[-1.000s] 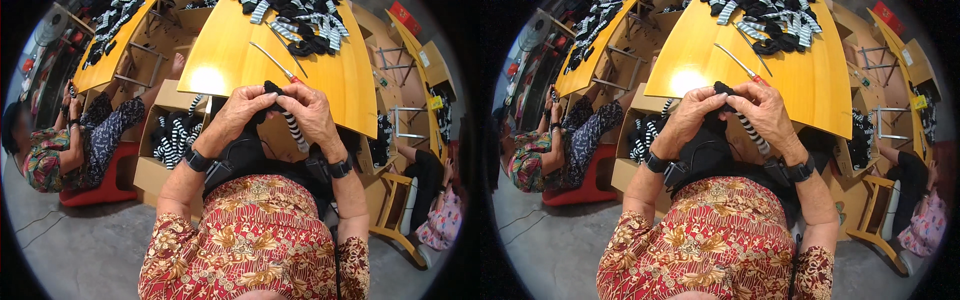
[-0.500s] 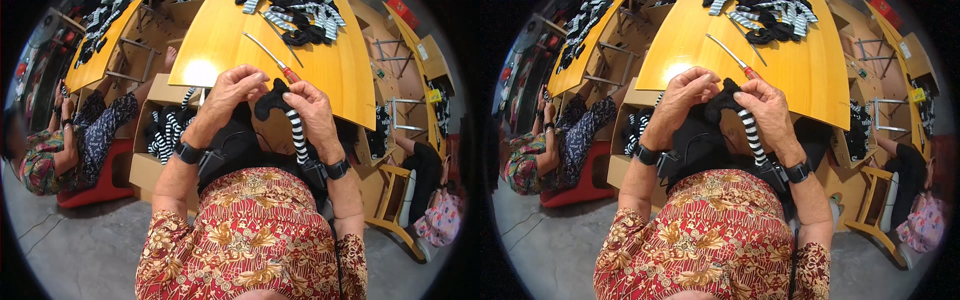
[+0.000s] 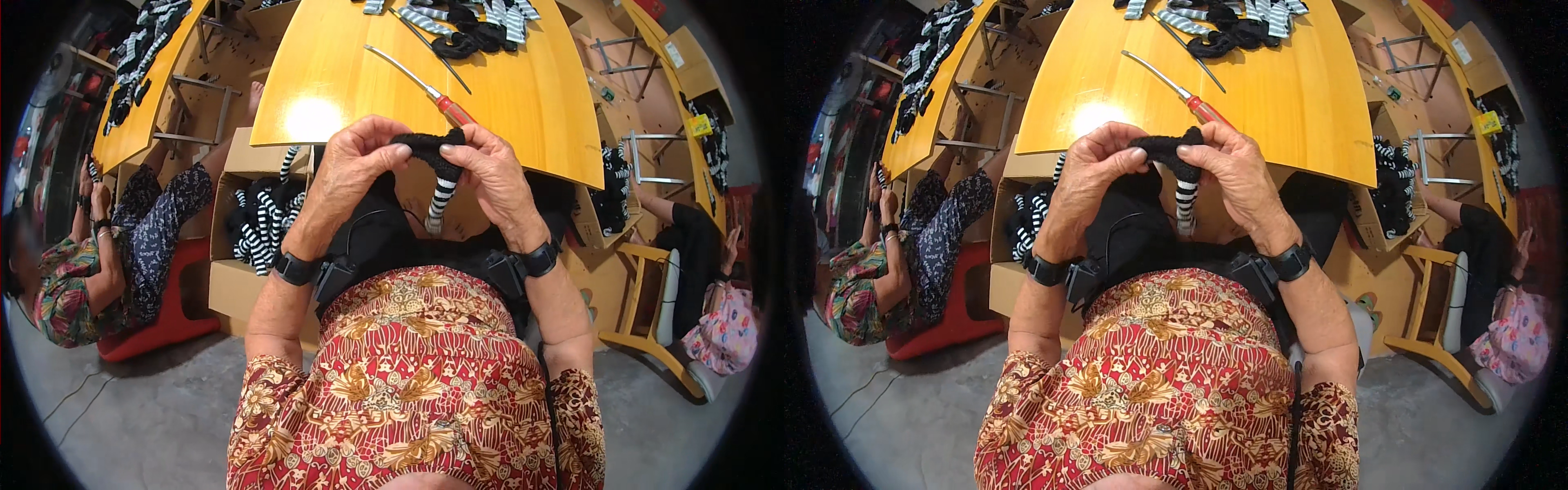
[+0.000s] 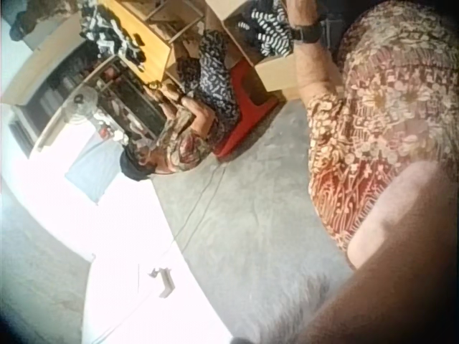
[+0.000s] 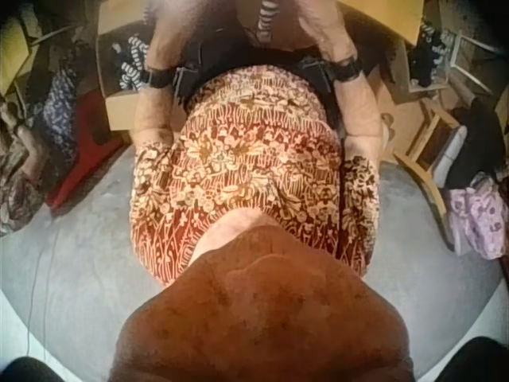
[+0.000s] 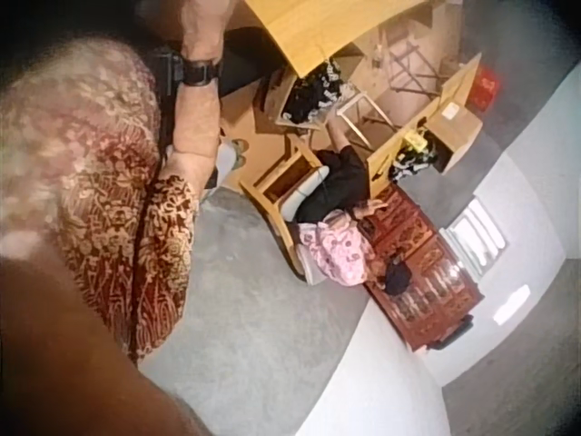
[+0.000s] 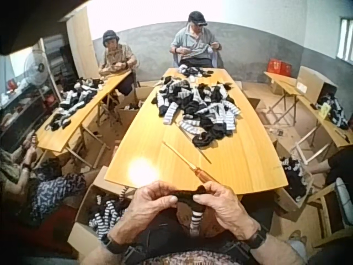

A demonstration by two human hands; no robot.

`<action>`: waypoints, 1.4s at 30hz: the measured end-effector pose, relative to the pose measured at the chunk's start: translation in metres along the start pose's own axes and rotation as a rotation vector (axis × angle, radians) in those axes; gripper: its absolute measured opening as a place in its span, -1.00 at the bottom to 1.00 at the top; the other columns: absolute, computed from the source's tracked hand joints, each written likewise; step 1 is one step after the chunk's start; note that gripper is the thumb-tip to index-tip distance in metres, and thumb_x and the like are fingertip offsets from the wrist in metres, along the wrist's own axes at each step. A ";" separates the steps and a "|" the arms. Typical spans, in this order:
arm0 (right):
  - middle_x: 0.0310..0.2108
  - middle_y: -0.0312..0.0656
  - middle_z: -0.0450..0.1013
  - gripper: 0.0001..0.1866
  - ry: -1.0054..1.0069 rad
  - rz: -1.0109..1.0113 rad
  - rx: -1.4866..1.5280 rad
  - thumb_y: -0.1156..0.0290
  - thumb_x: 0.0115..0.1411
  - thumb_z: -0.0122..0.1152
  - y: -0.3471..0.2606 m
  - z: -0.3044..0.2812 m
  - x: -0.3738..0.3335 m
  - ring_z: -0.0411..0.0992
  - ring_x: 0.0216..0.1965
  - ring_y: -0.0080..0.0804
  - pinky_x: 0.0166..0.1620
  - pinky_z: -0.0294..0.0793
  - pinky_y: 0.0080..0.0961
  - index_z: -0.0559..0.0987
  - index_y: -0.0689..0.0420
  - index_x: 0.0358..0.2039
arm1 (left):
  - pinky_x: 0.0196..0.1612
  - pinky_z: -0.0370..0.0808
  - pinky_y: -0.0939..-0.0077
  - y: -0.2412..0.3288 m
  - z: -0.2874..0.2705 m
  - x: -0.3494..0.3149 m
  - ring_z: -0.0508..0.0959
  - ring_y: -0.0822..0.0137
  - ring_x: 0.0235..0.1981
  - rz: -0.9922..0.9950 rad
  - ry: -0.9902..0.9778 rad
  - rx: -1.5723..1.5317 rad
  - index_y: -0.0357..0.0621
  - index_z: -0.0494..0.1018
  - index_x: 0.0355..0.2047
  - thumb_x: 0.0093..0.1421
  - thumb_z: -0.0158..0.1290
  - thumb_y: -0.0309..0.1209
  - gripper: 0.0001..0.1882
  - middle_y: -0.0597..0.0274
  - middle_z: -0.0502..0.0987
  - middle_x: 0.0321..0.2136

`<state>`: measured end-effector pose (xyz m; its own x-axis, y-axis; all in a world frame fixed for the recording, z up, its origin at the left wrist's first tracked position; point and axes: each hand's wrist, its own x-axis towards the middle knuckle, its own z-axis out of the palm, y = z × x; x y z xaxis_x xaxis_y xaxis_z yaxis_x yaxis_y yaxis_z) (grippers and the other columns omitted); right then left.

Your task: The person turns black and white striped socks inside out using a red-handled metal tool. They repeatedly insert the tool into the sock opening, pull the fabric through, and then remove the tool to place the finished sock on the table.

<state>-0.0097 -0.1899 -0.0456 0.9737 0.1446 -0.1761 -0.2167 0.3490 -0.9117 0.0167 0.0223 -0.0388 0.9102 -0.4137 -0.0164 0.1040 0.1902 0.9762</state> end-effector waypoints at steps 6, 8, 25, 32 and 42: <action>-0.39 -0.34 0.51 -0.88 0.047 -0.050 0.247 0.57 0.15 0.21 -0.002 0.002 -0.002 0.48 -0.37 -0.67 -0.33 0.49 -0.75 0.50 0.14 -0.29 | -0.12 0.51 0.65 -0.016 0.005 -0.004 0.56 0.46 -0.20 -0.034 0.016 -0.223 -0.27 0.33 0.09 0.26 0.08 -0.35 -0.57 0.17 0.53 -0.12; -0.37 -0.32 0.52 -0.87 0.035 -0.065 0.255 0.58 0.16 0.21 0.001 -0.001 -0.002 0.50 -0.37 -0.65 -0.35 0.52 -0.74 0.50 0.15 -0.27 | -0.09 0.50 0.62 -0.023 0.018 -0.011 0.55 0.47 -0.18 -0.083 0.022 -0.206 -0.26 0.34 0.09 0.27 0.08 -0.30 -0.56 0.19 0.53 -0.12; -0.38 -0.21 0.53 -0.82 0.024 0.025 0.393 0.47 0.31 -0.01 -0.001 0.021 -0.015 0.52 -0.39 -0.52 -0.36 0.54 -0.67 0.42 0.22 -0.10 | 0.00 0.46 0.57 -0.020 0.006 -0.007 0.52 0.46 -0.14 0.158 0.031 -0.106 -0.17 0.34 0.15 0.24 0.09 -0.43 -0.54 0.25 0.48 -0.09; -0.55 -0.20 0.48 -0.73 -0.259 0.379 0.383 0.24 0.36 -0.03 0.005 0.021 -0.024 0.46 -0.62 -0.55 -0.59 0.42 -0.72 0.47 0.21 -0.25 | 0.02 0.41 0.58 -0.012 -0.006 -0.002 0.46 0.49 -0.07 0.262 -0.107 0.116 -0.22 0.45 -0.05 0.21 0.12 -0.44 -0.71 0.26 0.48 -0.07; -0.59 -0.16 0.44 -0.62 -0.433 0.416 0.478 0.16 0.38 -0.11 0.020 0.025 -0.028 0.39 -0.67 -0.55 -0.62 0.37 -0.73 0.47 0.23 -0.33 | -0.07 0.43 0.57 -0.009 0.005 -0.016 0.49 0.51 -0.20 0.078 -0.133 -0.205 -0.25 0.47 -0.19 0.24 0.11 -0.38 -0.79 0.29 0.53 -0.28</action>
<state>-0.0434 -0.1643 -0.0495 0.7122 0.6671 -0.2184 -0.6619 0.5345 -0.5256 -0.0005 0.0226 -0.0466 0.8595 -0.5014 0.0990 0.1268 0.3969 0.9091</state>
